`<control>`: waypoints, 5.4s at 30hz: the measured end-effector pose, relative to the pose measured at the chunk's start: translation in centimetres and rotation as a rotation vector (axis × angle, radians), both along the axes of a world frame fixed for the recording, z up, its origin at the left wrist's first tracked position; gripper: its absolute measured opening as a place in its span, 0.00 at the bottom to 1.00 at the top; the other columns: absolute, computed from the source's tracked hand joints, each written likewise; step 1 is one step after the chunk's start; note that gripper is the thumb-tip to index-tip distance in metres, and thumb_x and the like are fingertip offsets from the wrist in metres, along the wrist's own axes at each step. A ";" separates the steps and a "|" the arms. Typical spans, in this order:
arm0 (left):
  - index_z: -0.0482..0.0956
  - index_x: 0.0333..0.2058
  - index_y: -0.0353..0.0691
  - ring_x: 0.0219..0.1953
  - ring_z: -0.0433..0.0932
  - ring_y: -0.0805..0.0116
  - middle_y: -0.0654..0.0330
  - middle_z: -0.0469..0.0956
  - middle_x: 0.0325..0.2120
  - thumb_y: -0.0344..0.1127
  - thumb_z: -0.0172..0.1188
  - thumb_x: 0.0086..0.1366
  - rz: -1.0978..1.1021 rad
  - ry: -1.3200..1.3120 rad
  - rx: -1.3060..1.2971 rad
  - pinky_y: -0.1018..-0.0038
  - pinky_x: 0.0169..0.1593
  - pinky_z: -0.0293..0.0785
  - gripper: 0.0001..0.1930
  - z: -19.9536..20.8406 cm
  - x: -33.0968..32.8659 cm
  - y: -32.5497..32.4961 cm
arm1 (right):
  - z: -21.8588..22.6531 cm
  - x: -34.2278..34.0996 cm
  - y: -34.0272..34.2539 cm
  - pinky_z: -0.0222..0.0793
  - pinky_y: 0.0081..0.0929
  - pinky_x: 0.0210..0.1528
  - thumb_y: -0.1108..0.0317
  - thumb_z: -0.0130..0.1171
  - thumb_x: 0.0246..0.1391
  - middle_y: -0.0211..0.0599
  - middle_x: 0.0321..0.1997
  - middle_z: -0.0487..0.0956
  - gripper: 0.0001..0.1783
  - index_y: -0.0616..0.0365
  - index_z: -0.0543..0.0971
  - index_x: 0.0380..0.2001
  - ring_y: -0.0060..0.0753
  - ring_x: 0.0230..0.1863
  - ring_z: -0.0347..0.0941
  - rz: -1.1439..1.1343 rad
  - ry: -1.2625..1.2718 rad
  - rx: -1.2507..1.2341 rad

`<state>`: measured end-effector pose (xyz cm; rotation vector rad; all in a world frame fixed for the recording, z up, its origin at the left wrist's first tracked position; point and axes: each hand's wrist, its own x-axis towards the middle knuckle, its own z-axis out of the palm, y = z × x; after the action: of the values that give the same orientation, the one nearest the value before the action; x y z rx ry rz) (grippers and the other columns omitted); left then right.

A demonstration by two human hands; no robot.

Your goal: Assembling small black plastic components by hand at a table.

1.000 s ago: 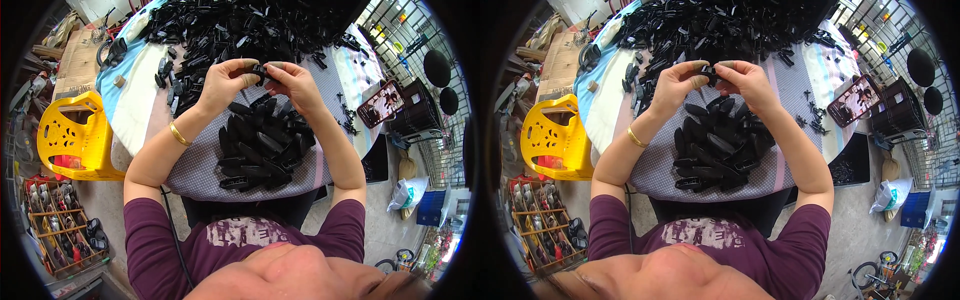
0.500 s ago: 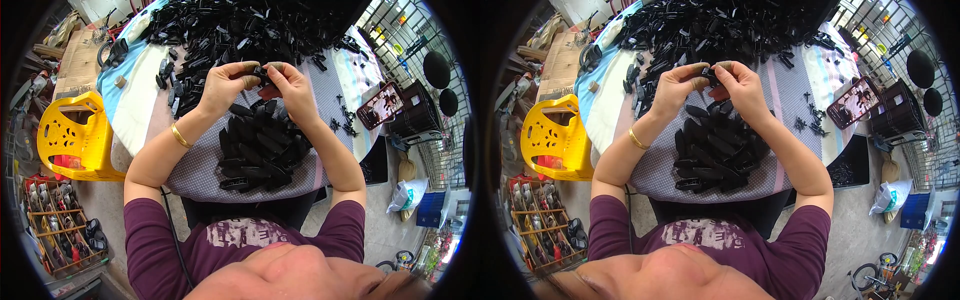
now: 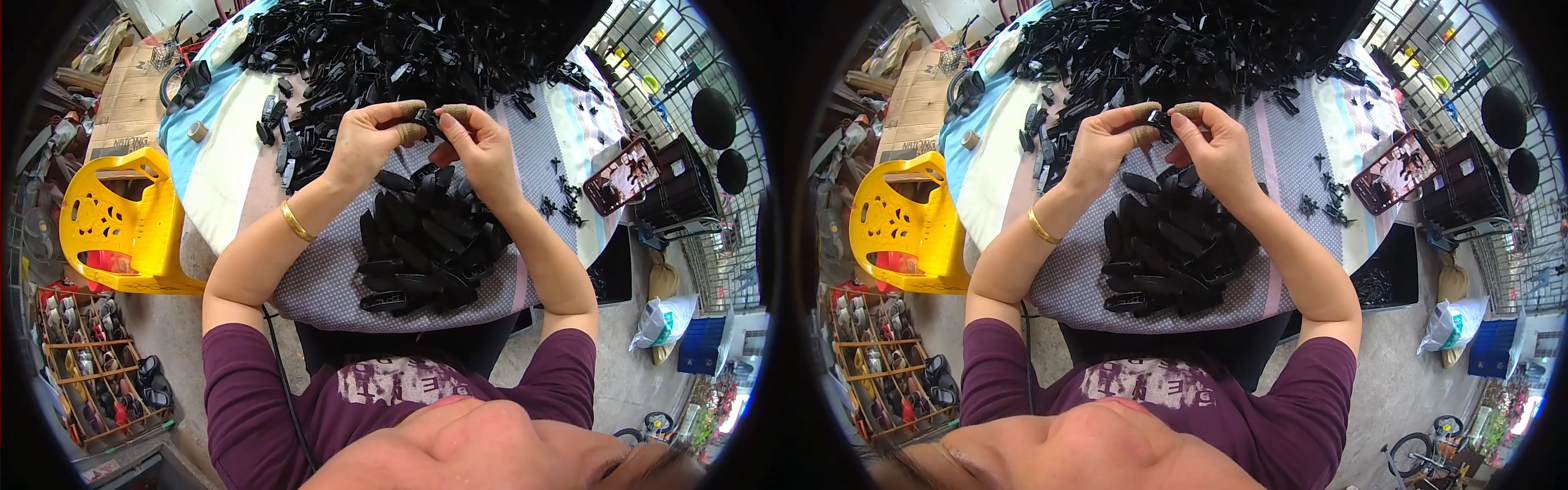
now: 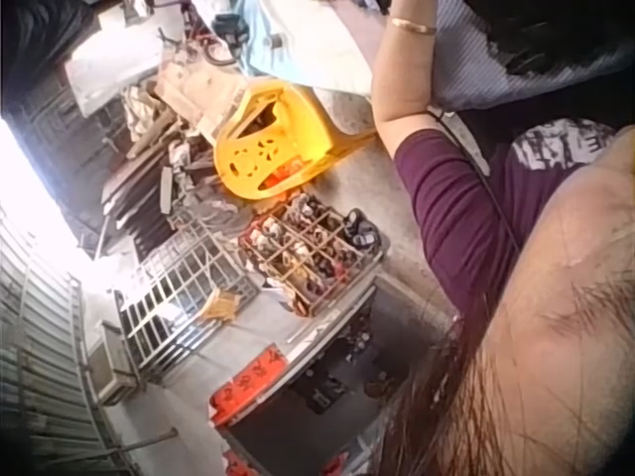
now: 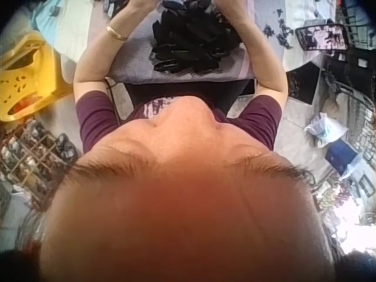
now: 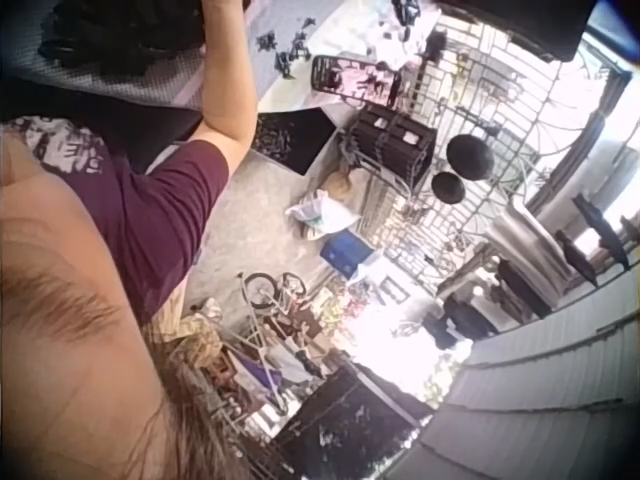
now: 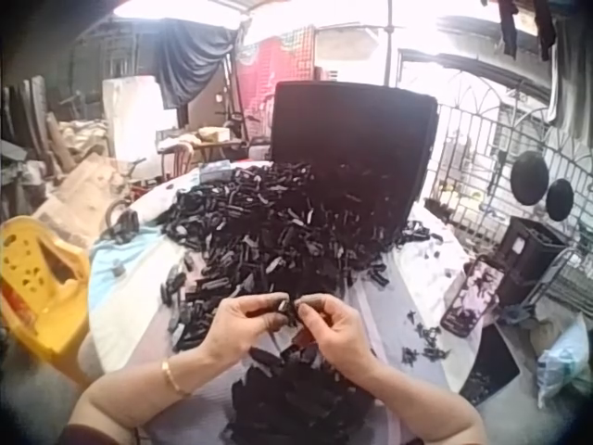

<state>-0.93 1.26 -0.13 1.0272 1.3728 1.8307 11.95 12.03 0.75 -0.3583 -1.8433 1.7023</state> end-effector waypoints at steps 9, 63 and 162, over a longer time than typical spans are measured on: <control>0.72 0.47 0.30 0.39 0.75 0.74 0.56 0.77 0.38 0.26 0.59 0.57 -0.102 -0.180 0.080 0.79 0.46 0.71 0.18 -0.1 1.0 0.6 | -1.4 0.1 -0.1 0.70 0.14 0.25 0.70 0.52 0.56 0.35 0.35 0.76 0.12 0.65 0.69 0.42 0.20 0.23 0.74 -0.188 0.033 0.461; 0.77 0.31 0.35 0.42 0.72 0.59 0.57 0.75 0.38 0.26 0.60 0.48 0.357 1.283 -0.083 0.73 0.46 0.68 0.09 2.6 -2.4 -1.1 | -0.5 0.1 3.1 0.73 0.17 0.36 0.72 0.51 0.56 0.37 0.38 0.78 0.14 0.65 0.72 0.45 0.26 0.37 0.76 0.123 -0.088 0.189; 0.76 0.43 0.32 0.32 0.74 0.79 0.61 0.79 0.31 0.26 0.60 0.55 0.001 0.119 0.004 0.82 0.37 0.72 0.15 0.1 -0.2 -0.1 | 0.3 0.4 0.6 0.74 0.17 0.29 0.67 0.51 0.57 0.34 0.31 0.77 0.14 0.64 0.74 0.43 0.22 0.27 0.75 0.120 -0.018 -0.235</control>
<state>-1.15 1.19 -0.03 1.1537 1.4394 1.7993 12.30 12.60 1.09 -0.3649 -1.7108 2.0119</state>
